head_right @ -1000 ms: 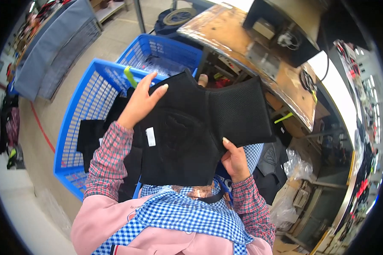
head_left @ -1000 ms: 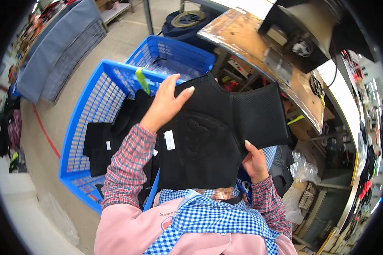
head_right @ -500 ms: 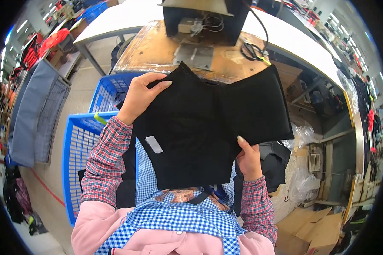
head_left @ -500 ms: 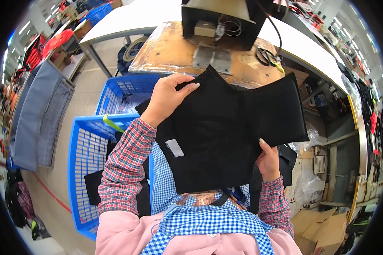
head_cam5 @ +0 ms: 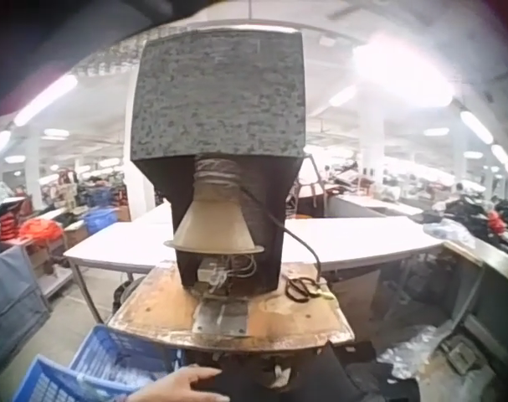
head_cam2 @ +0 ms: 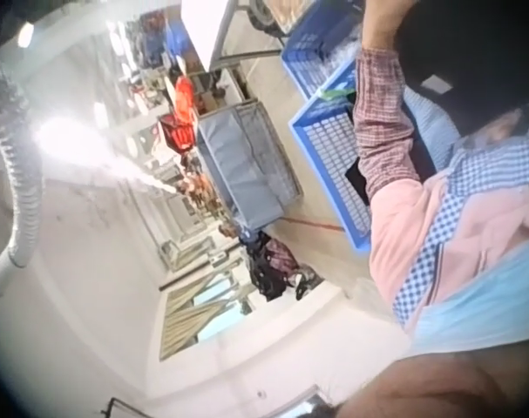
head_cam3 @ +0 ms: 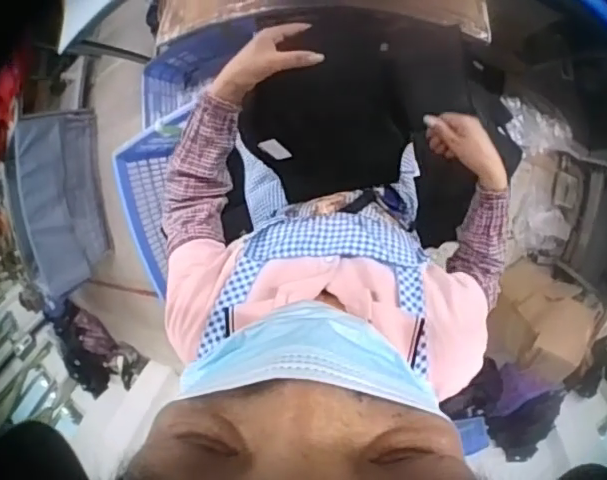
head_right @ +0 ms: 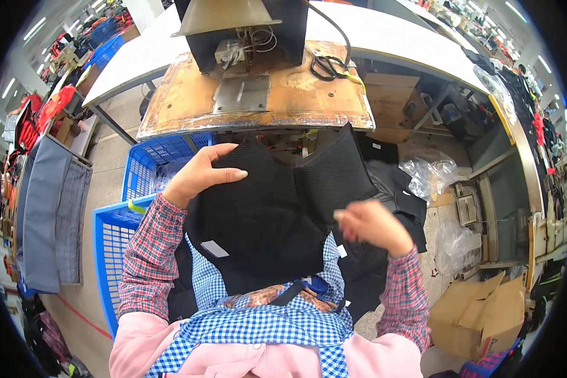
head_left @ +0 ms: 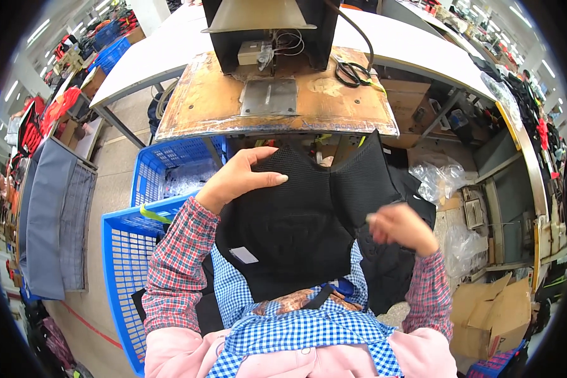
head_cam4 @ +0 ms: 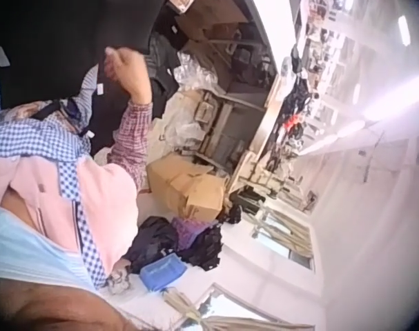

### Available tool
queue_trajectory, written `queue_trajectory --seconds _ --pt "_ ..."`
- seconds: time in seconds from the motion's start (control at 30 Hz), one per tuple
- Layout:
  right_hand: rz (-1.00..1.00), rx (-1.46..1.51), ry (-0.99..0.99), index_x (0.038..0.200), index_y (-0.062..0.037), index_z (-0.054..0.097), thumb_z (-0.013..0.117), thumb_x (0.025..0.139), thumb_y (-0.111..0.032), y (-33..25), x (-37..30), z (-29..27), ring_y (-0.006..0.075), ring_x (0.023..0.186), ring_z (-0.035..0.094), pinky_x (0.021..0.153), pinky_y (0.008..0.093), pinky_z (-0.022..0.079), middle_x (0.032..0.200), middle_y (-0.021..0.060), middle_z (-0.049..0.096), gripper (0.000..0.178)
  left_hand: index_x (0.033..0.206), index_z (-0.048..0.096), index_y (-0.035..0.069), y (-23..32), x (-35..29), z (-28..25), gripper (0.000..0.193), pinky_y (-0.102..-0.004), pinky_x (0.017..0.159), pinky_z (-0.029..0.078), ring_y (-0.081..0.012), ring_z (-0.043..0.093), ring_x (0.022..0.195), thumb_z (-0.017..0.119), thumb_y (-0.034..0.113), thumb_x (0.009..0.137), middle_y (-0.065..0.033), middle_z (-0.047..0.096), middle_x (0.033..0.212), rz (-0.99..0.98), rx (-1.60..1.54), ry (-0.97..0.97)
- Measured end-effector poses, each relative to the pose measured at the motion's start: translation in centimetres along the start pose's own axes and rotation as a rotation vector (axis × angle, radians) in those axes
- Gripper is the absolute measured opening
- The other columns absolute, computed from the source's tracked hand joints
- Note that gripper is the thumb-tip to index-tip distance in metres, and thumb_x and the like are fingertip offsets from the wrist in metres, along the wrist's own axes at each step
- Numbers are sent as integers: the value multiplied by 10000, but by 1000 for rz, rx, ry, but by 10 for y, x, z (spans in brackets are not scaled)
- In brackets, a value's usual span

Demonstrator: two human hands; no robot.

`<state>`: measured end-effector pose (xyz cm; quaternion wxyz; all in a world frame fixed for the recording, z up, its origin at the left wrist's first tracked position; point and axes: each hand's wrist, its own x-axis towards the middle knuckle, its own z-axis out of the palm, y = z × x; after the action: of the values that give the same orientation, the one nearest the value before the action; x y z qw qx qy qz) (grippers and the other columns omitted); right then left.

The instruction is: Assembling and sewing components of fabric bags at a workstation.

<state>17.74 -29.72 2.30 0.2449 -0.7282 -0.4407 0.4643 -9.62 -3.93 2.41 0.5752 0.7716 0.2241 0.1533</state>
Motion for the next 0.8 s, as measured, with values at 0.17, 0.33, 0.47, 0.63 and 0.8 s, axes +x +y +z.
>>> queue_trajectory --seconds 0.17,0.33,0.47,0.63,0.8 --pt "-632 -245 608 941 10 666 613 898 -155 -57 106 -58 219 670 647 618 332 497 737 150 649 178 1350 492 -40 11 -6 11 627 -290 979 450 -158 586 1100 756 106 800 -109 621 1213 -166 -362 -89" --pt "-550 -514 726 1022 -3 660 637 876 -155 -79 245 -109 313 866 670 743 381 515 964 196 688 212 1362 475 -51 -6 -12 31 690 -304 993 439 -186 563 1138 746 151 761 -130 602 1263 -9 -242 -104" --pt "-510 -602 810 1030 -10 638 653 874 -332 -58 317 -151 406 1000 628 851 469 492 1053 250 656 359 1375 466 -37 -12 -12 48 704 -298 958 462 -173 581 1083 745 121 749 -104 619 1218 -9 -452 -148" --pt "-542 -828 920 966 48 576 699 820 -281 -59 355 -155 416 956 631 808 456 506 950 277 650 380 1375 473 -19 -1 -33 44 682 -292 956 459 -158 580 1080 745 99 761 -84 625 1204 -64 -602 -118" --pt "-478 -425 650 1103 32 548 678 853 -176 -32 288 -183 315 823 659 732 385 530 966 180 659 350 1378 484 -2 -8 -23 51 696 -296 988 439 -159 560 1131 767 121 754 -94 610 1244 -18 -518 -120"
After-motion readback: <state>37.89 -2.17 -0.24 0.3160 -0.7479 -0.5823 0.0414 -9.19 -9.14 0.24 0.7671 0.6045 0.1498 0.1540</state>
